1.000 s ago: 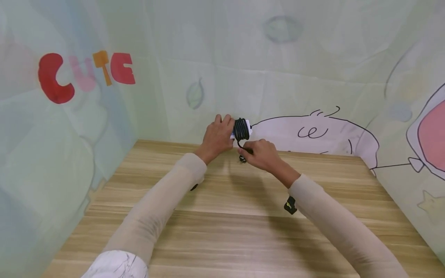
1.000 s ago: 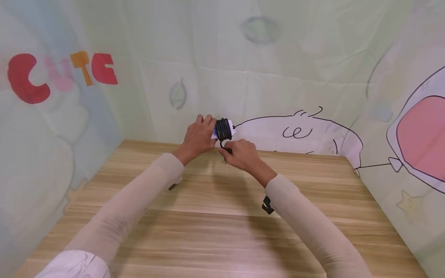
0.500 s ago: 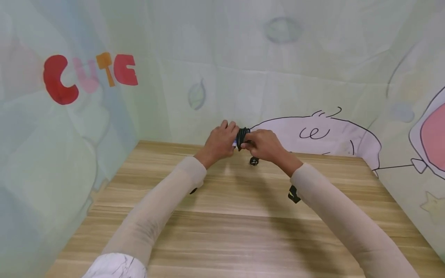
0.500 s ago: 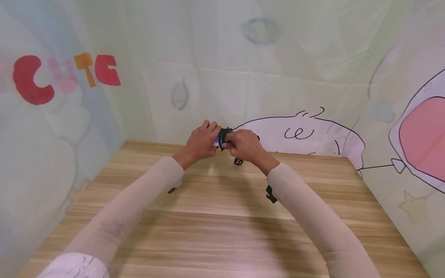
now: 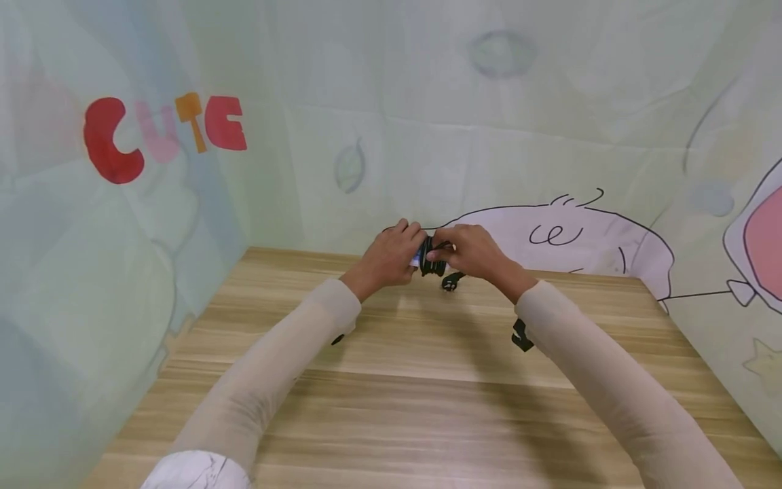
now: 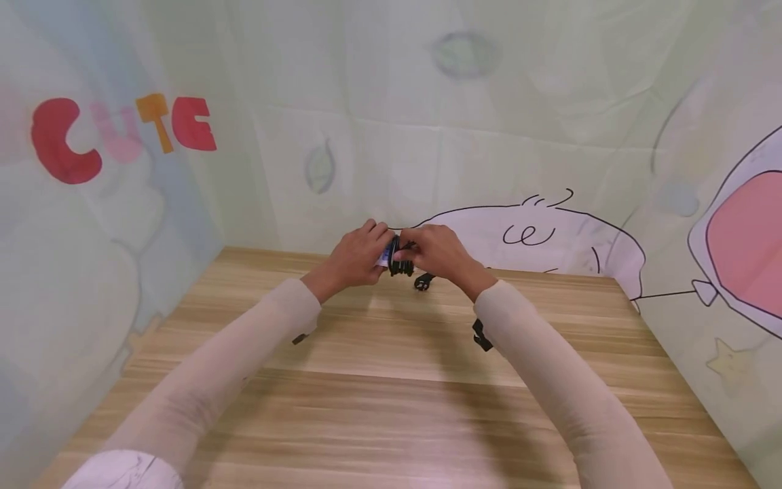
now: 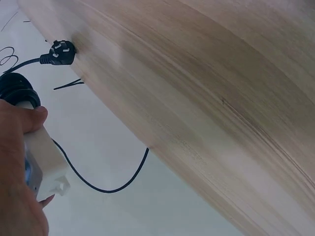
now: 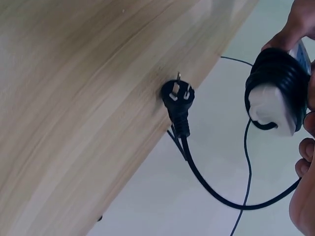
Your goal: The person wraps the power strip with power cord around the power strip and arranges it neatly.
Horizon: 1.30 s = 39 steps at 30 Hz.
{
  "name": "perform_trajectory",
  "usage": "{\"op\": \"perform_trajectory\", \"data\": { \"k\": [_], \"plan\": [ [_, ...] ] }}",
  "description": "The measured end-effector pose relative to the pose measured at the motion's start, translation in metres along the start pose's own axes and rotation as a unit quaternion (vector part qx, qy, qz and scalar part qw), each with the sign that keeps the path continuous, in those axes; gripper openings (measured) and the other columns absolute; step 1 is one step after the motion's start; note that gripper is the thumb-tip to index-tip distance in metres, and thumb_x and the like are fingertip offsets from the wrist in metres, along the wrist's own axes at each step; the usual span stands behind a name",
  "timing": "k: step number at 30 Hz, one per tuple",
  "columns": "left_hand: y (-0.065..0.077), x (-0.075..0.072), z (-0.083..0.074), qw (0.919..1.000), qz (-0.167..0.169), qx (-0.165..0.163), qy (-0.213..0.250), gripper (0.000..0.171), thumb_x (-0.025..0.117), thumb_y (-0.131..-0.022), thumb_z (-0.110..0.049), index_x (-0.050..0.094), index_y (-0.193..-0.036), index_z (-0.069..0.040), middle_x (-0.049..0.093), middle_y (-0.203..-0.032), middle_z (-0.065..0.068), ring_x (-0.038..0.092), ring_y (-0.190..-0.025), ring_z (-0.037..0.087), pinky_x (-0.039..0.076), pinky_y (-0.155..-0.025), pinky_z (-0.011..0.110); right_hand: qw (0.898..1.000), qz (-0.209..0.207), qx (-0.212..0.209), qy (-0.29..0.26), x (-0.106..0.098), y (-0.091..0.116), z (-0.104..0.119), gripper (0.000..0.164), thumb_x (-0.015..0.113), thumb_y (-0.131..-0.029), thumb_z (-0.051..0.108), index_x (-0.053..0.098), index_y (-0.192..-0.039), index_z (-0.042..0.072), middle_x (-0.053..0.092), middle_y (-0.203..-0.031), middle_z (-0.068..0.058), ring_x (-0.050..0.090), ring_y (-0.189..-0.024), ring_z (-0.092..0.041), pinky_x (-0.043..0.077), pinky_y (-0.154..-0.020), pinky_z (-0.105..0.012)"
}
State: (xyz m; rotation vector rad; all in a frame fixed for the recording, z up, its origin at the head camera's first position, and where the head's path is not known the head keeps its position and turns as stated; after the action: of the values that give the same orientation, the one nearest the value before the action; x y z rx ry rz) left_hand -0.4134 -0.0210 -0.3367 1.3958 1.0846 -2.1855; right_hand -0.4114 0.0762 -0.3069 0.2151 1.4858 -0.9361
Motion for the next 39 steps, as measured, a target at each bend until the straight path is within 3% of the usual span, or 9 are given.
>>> {"op": "perform_trajectory", "data": {
  "k": [6, 15, 21, 24, 28, 31, 35, 39],
  "plan": [
    [0.0, -0.003, -0.001, 0.9998, 0.003, 0.003, 0.017, 0.049, 0.085, -0.095, -0.024, 0.066, -0.136, -0.004, 0.067, -0.128, 0.012, 0.063, -0.111, 0.03, 0.064, -0.09, 0.043, 0.997, 0.025, -0.064, -0.021, -0.003, 0.0, 0.001, 0.012, 0.077, -0.106, 0.018, 0.075, -0.111, 0.006, 0.079, -0.101, -0.01, 0.064, -0.089, -0.029, 0.052, -0.085, -0.046],
    [0.006, -0.008, -0.004, 0.9989, 0.004, 0.022, 0.04, 0.05, 0.084, -0.094, -0.022, 0.066, -0.137, -0.005, 0.069, -0.127, 0.011, 0.063, -0.112, 0.03, 0.062, -0.096, 0.045, 0.987, 0.039, -0.15, 0.039, -0.007, 0.002, 0.006, 0.012, 0.073, -0.107, 0.004, 0.068, -0.118, 0.005, 0.072, -0.102, -0.009, 0.065, -0.092, -0.027, 0.058, -0.085, -0.043],
    [0.008, -0.008, -0.002, 0.9991, 0.0, 0.026, 0.033, 0.049, 0.082, -0.095, -0.022, 0.066, -0.138, -0.005, 0.069, -0.128, 0.01, 0.063, -0.111, 0.03, 0.062, -0.095, 0.044, 0.978, 0.044, -0.181, 0.098, -0.006, 0.003, 0.004, 0.01, 0.067, -0.109, 0.006, 0.067, -0.119, 0.008, 0.074, -0.11, -0.006, 0.064, -0.097, -0.025, 0.06, -0.089, -0.042],
    [0.009, -0.01, -0.001, 0.9988, -0.002, 0.026, 0.04, 0.05, 0.083, -0.094, -0.022, 0.066, -0.139, -0.006, 0.069, -0.129, 0.01, 0.064, -0.113, 0.03, 0.063, -0.095, 0.044, 0.974, 0.045, -0.181, 0.131, -0.008, 0.003, 0.001, 0.016, 0.066, -0.109, 0.0, 0.068, -0.122, 0.009, 0.075, -0.116, -0.006, 0.065, -0.101, -0.025, 0.061, -0.092, -0.041],
    [0.01, -0.012, -0.002, 0.998, -0.002, 0.033, 0.054, 0.054, 0.082, -0.095, -0.022, 0.065, -0.143, -0.006, 0.068, -0.134, 0.01, 0.063, -0.117, 0.03, 0.064, -0.096, 0.044, 0.97, 0.05, -0.179, 0.158, -0.008, 0.005, -0.005, 0.037, 0.065, -0.102, -0.019, 0.069, -0.126, 0.009, 0.075, -0.122, -0.007, 0.066, -0.109, -0.027, 0.062, -0.097, -0.041],
    [0.011, -0.015, -0.005, 0.9974, -0.003, 0.041, 0.059, 0.055, 0.082, -0.095, -0.02, 0.064, -0.145, -0.005, 0.068, -0.136, 0.011, 0.064, -0.117, 0.03, 0.064, -0.097, 0.044, 0.972, 0.051, -0.165, 0.158, -0.009, 0.005, -0.011, 0.044, 0.063, -0.098, -0.025, 0.068, -0.128, 0.007, 0.074, -0.124, -0.009, 0.066, -0.113, -0.029, 0.062, -0.099, -0.042],
    [0.011, -0.019, -0.011, 0.9962, -0.005, 0.06, 0.063, 0.056, 0.083, -0.094, -0.02, 0.064, -0.145, -0.005, 0.068, -0.136, 0.011, 0.064, -0.118, 0.03, 0.064, -0.099, 0.045, 0.985, 0.05, -0.096, 0.137, -0.012, 0.005, -0.03, 0.034, 0.061, -0.106, -0.017, 0.067, -0.131, 0.005, 0.074, -0.126, -0.013, 0.067, -0.118, -0.032, 0.062, -0.102, -0.046],
    [0.012, -0.023, -0.018, 0.9948, -0.012, 0.073, 0.07, 0.056, 0.083, -0.094, -0.021, 0.064, -0.144, -0.004, 0.068, -0.137, 0.012, 0.065, -0.119, 0.03, 0.064, -0.099, 0.045, 0.995, 0.05, -0.02, 0.083, -0.009, 0.009, -0.053, 0.024, 0.057, -0.112, -0.007, 0.065, -0.133, 0.003, 0.075, -0.131, -0.019, 0.069, -0.124, -0.039, 0.061, -0.108, -0.053]
  ]
}}
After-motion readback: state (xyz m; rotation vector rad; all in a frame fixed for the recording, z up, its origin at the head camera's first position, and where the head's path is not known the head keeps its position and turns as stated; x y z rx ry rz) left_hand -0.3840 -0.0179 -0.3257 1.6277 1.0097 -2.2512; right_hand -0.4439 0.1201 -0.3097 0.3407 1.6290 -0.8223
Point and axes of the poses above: each hand's wrist, its own y-axis away from the middle knuckle, its own x-axis out of the palm, z = x × y, the point moved 10 cm from there along -y, towards the middle knuckle
